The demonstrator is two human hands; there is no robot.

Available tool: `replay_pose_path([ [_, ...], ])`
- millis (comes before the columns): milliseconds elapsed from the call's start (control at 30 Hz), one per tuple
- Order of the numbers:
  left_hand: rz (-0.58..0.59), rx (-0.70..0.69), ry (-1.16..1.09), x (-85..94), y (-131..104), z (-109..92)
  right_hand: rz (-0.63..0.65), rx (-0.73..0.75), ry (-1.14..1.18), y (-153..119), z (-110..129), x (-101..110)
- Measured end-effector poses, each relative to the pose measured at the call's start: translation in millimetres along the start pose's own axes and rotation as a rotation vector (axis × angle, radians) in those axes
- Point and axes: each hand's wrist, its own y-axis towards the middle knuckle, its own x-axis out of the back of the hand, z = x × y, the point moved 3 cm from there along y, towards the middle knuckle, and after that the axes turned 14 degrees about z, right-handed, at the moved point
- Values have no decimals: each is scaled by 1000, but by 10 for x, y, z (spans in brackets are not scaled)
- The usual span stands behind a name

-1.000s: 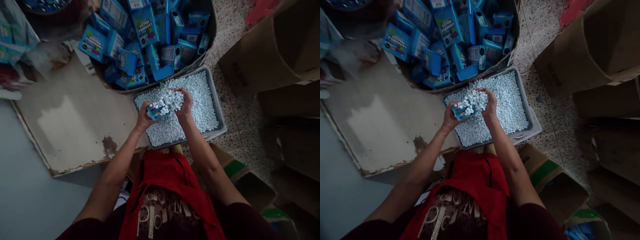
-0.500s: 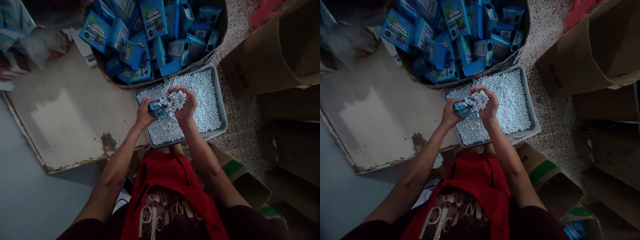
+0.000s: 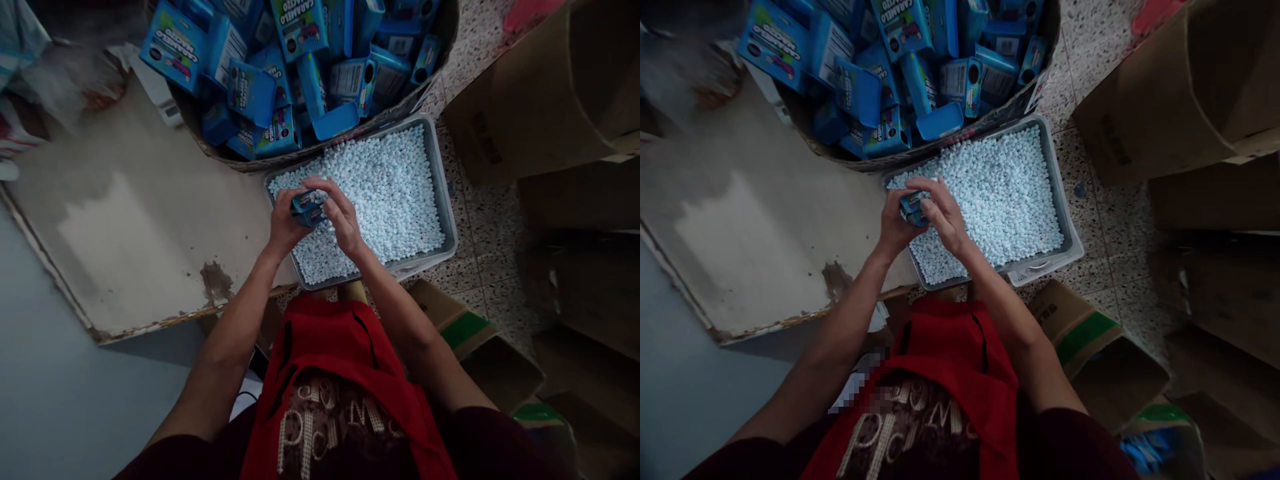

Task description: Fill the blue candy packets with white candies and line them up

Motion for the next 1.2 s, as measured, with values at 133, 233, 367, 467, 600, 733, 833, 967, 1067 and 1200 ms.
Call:
replay_pose_path([
  [133,97,32,21,144,-32,162,-274,-96,-285,-581,-231,512],
  [233,188,108,105,254,-19,309,-423,-349,-622,-1083,-644,823],
  [367,384,144,287,192,92,295,-366,-464,-830,-1190,-1054,770],
  [467,445,137,385,49,248,68,-343,-391,-774,-858,-1088,601],
  [600,428,99,348,-93,464,-315,-406,-248,-462,-380,-983,477],
  [733,442,19,236,-46,519,-434,-592,-271,31,-175,-932,487],
  [833,344,-66,65,67,415,-315,-539,-270,334,-98,-900,518],
  [967,237,-108,-104,96,222,-106,-329,-170,410,-13,-824,594],
  [1067,202,-121,-78,94,134,-47,-282,-156,470,10,-770,632],
  [1200,148,-78,-23,152,57,4,-246,-155,473,42,-627,573],
])
